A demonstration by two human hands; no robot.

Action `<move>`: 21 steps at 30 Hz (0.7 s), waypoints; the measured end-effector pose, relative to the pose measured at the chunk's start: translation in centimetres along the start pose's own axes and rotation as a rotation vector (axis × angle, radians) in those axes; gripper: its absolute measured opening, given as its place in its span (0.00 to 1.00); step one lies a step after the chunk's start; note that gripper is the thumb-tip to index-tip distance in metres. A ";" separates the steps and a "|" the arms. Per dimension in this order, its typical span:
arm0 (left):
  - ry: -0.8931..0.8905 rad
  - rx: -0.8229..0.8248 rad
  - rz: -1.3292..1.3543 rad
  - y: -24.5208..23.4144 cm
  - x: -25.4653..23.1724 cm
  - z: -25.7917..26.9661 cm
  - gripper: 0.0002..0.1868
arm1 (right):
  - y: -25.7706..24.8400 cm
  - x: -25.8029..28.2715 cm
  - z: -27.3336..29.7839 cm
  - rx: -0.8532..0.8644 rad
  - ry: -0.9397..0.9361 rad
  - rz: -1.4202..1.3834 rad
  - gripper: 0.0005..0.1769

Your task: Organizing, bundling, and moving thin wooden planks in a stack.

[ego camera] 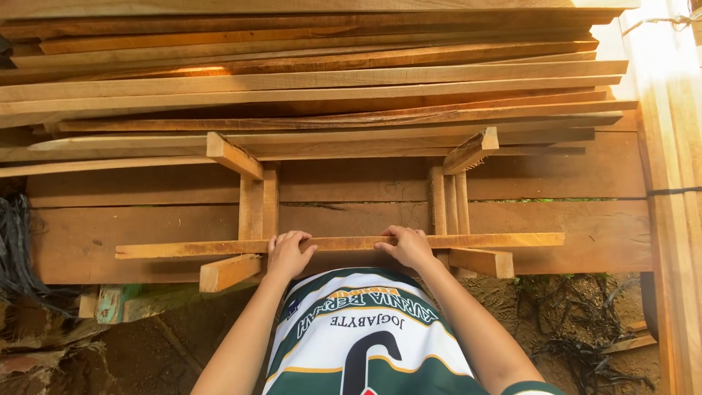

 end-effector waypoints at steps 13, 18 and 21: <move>0.216 -0.070 -0.208 0.1 -0.3 0.6 0.25 | -2.1 1.8 1.0 0.110 0.175 0.179 0.48; 0.185 -0.062 -0.203 0.4 0.8 -0.3 0.25 | -2.3 2.9 1.3 0.115 0.150 0.190 0.48; 0.188 -0.115 -0.201 1.2 1.0 -0.6 0.25 | -1.6 2.4 1.7 -0.005 0.075 0.242 0.41</move>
Point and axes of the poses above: each hand's wrist, its own z-axis away from the middle knuckle, its own y-axis out of the palm, x = y × z, the point moved 2 cm from there along -z, towards the middle knuckle, and after that the axes turned 8 degrees about -y, right-handed, at the moved point
